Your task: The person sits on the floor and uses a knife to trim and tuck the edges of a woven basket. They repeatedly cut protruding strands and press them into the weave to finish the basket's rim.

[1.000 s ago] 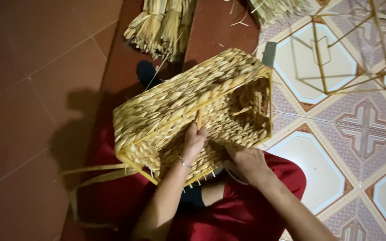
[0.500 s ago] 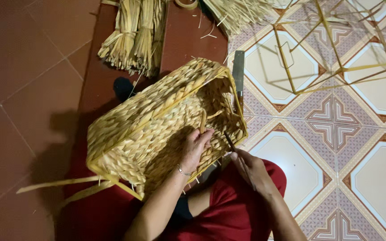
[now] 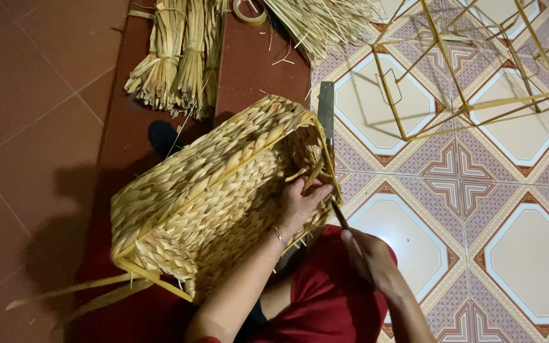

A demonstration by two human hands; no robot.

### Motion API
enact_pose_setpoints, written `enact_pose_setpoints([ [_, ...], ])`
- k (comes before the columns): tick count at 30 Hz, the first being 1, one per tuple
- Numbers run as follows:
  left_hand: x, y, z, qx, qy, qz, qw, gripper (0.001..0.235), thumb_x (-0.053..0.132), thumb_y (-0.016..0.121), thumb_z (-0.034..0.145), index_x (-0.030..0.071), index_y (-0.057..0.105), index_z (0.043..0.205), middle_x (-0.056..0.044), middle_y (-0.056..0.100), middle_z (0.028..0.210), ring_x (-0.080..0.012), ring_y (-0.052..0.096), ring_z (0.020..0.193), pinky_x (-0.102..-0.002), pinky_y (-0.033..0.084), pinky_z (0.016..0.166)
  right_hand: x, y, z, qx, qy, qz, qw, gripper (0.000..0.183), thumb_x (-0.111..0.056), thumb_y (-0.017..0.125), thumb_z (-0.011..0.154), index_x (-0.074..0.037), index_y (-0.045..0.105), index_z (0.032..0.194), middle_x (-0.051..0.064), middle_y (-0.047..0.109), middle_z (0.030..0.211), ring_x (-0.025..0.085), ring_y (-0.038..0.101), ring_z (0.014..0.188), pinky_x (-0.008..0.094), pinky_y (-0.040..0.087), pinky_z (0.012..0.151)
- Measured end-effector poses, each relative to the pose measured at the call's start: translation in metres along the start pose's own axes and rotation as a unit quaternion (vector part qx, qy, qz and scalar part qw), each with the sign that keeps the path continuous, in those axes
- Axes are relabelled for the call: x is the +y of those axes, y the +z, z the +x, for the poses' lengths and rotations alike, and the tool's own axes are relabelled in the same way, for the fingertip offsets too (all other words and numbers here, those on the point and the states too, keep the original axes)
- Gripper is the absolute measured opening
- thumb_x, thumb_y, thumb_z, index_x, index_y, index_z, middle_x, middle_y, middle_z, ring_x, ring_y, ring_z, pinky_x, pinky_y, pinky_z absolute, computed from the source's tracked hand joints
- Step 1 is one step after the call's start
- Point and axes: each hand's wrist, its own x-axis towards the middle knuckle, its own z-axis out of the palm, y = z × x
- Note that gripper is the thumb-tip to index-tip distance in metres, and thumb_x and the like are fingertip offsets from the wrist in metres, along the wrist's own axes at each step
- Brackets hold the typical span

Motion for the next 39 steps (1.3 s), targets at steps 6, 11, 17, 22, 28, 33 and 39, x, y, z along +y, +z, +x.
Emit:
enact_pose_setpoints([
  [6,-0.005,0.011,0.002,0.062,0.103,0.116,0.986,0.029,0.033,0.077,0.088,0.004,0.073,0.088,-0.001,0.07,0.071,-0.0082,0.066,0.062,-0.026,0.052,0.061,0.015,-0.028,-0.006,0.005,0.048,0.072,0.996,0.053,-0.045,0.048,0.099,-0.005,0.067,0.127,-0.001,0.041,0.055,0.012,0.036,0.045,0.03,0.031,0.042],
  [11,-0.025,0.015,0.003,0.006,0.039,-0.029,0.999,0.022,0.025,0.073,0.094,0.003,0.07,0.091,0.002,0.063,0.075,-0.0063,0.056,0.069,-0.025,0.048,0.063,0.018,-0.042,0.001,-0.06,-0.043,0.107,0.992,0.059,-0.048,0.045,0.098,-0.005,0.063,0.135,-0.004,0.043,0.061,0.008,0.037,0.051,0.025,0.032,0.045],
  [17,-0.028,0.013,0.005,-0.015,0.009,-0.1,0.995,0.018,0.021,0.071,0.094,0.003,0.068,0.094,0.006,0.063,0.081,-0.0034,0.056,0.074,-0.022,0.049,0.066,0.009,-0.062,0.026,-0.115,-0.068,0.003,0.991,0.064,-0.055,0.049,0.095,-0.005,0.066,0.132,-0.005,0.049,0.066,0.009,0.045,0.058,0.026,0.04,0.051],
  [22,-0.023,0.012,0.002,-0.005,-0.025,-0.098,0.995,0.017,0.019,0.074,0.093,0.003,0.068,0.093,0.005,0.059,0.078,-0.0044,0.05,0.068,-0.022,0.042,0.059,-0.003,-0.07,0.05,-0.118,-0.062,-0.109,0.985,0.064,-0.059,0.049,0.093,-0.01,0.069,0.129,-0.001,0.052,0.061,0.013,0.05,0.058,0.03,0.045,0.053],
  [28,-0.025,0.015,0.004,-0.001,0.016,-0.117,0.993,0.014,0.017,0.075,0.093,0.004,0.069,0.092,0.008,0.059,0.081,-0.002,0.051,0.073,-0.02,0.044,0.064,-0.005,-0.074,0.074,-0.134,-0.102,-0.125,0.978,0.066,-0.061,0.049,0.096,-0.003,0.072,0.117,0.0,0.051,0.064,0.013,0.048,0.06,0.032,0.044,0.053],
  [33,-0.025,0.013,0.004,-0.006,-0.032,-0.118,0.993,0.013,0.018,0.073,0.092,0.005,0.069,0.091,0.008,0.057,0.078,-0.0029,0.049,0.07,-0.021,0.042,0.061,-0.002,-0.07,0.08,-0.136,-0.148,-0.109,0.974,0.065,-0.059,0.043,0.097,-0.004,0.071,0.119,-0.001,0.053,0.061,0.011,0.049,0.056,0.031,0.044,0.052],
  [39,-0.034,0.015,0.006,-0.002,0.008,-0.109,0.994,0.014,0.017,0.072,0.093,0.004,0.068,0.09,0.008,0.057,0.079,-0.0022,0.049,0.073,-0.02,0.043,0.064,0.002,-0.06,0.081,-0.124,-0.128,-0.074,0.981,0.062,-0.054,0.044,0.099,-0.003,0.075,0.118,0.001,0.047,0.06,0.015,0.045,0.055,0.034,0.041,0.052],
])
